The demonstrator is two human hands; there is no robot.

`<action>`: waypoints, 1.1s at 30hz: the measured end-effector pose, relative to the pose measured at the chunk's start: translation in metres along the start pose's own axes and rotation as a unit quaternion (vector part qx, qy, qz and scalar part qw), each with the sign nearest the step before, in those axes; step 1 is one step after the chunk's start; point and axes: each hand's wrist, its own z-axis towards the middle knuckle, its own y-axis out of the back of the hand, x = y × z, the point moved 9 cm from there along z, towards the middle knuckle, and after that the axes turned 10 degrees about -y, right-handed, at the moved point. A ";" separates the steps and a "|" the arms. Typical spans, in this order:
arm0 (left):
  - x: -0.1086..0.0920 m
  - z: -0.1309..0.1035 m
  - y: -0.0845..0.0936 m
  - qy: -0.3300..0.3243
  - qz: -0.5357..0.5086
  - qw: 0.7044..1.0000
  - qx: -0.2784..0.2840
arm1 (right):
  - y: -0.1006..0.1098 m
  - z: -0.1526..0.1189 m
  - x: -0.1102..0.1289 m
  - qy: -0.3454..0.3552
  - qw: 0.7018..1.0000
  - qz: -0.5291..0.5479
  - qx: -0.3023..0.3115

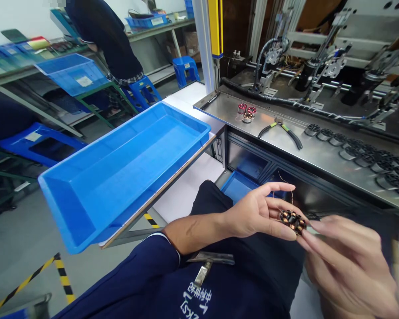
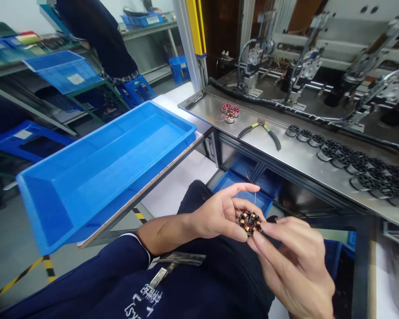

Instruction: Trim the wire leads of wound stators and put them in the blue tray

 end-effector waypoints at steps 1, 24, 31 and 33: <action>-0.003 0.001 -0.003 -0.022 0.005 1.000 0.008 | 0.002 -0.005 0.003 0.008 1.000 -0.015 -0.017; -0.015 0.007 -0.005 -0.113 0.187 0.976 0.016 | -0.007 -0.018 -0.024 -0.162 0.950 0.101 -0.246; -0.003 0.008 0.003 -0.049 0.143 0.988 0.027 | -0.005 -0.012 -0.025 -0.153 0.965 0.070 -0.200; -0.001 0.008 0.004 -0.049 0.132 0.990 0.021 | -0.004 -0.011 -0.024 -0.153 0.969 0.062 -0.183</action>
